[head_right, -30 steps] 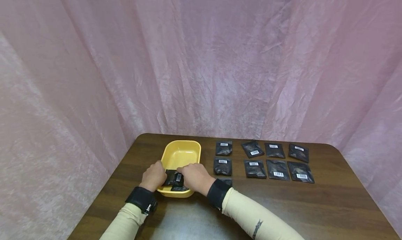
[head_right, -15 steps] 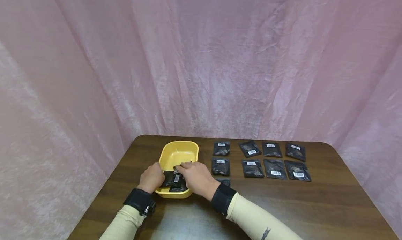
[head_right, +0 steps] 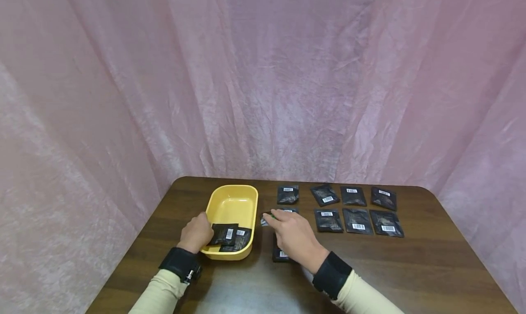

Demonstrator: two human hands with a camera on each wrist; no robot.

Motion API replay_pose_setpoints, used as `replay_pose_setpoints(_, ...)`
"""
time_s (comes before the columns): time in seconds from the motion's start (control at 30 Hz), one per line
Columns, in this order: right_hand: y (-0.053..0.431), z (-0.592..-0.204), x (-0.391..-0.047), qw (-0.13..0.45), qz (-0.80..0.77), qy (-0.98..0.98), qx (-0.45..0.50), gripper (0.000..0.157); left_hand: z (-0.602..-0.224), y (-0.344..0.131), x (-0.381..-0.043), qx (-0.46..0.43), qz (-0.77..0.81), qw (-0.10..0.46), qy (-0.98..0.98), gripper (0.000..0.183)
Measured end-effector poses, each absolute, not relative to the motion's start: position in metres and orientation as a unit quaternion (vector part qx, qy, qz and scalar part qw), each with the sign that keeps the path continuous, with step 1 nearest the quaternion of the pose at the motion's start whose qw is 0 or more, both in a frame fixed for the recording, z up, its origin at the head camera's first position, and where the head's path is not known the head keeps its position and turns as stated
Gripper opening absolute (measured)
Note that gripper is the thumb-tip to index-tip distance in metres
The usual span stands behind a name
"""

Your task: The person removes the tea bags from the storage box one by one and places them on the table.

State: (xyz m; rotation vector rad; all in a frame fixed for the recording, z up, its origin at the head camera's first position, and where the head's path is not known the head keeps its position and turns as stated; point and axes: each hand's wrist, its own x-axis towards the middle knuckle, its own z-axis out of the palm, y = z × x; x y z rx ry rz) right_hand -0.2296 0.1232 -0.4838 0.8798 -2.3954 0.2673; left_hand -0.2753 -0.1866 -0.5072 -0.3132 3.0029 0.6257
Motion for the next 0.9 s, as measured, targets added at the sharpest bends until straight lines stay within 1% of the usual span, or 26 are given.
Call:
replay_pose_setpoints(0.1, 0.145, -0.488, -0.222, 0.271, 0.102, -0.907, 0.305, 0.048, -0.507, -0.185, -0.275, -0.101, 0.203, 0.027, 0.974, 0.031)
replay_pose_setpoints(0.3, 0.18, -0.491, -0.204, 0.208, 0.093, -0.941, 0.252, 0.051, -0.507, -0.185, -0.273, -0.096, 0.2, 0.024, 0.975, 0.031)
replay_pose_setpoints(0.47, 0.204, -0.492, -0.197, 0.179, 0.094, -0.952, 0.229, 0.051, -0.506, -0.186, -0.272, -0.092, 0.196, 0.017, 0.976, 0.031)
replay_pose_setpoints(0.67, 0.222, -0.499, -0.192, 0.12, 0.086, -0.967, 0.209, 0.051, -0.509, -0.188, -0.273, -0.089, 0.194, 0.012, 0.977, 0.029)
replay_pose_setpoints(0.9, 0.232, -0.507, -0.189, 0.054, 0.064, -0.973, 0.215, 0.05, -0.513, -0.19, -0.276, -0.087, 0.198, 0.009, 0.976, 0.027)
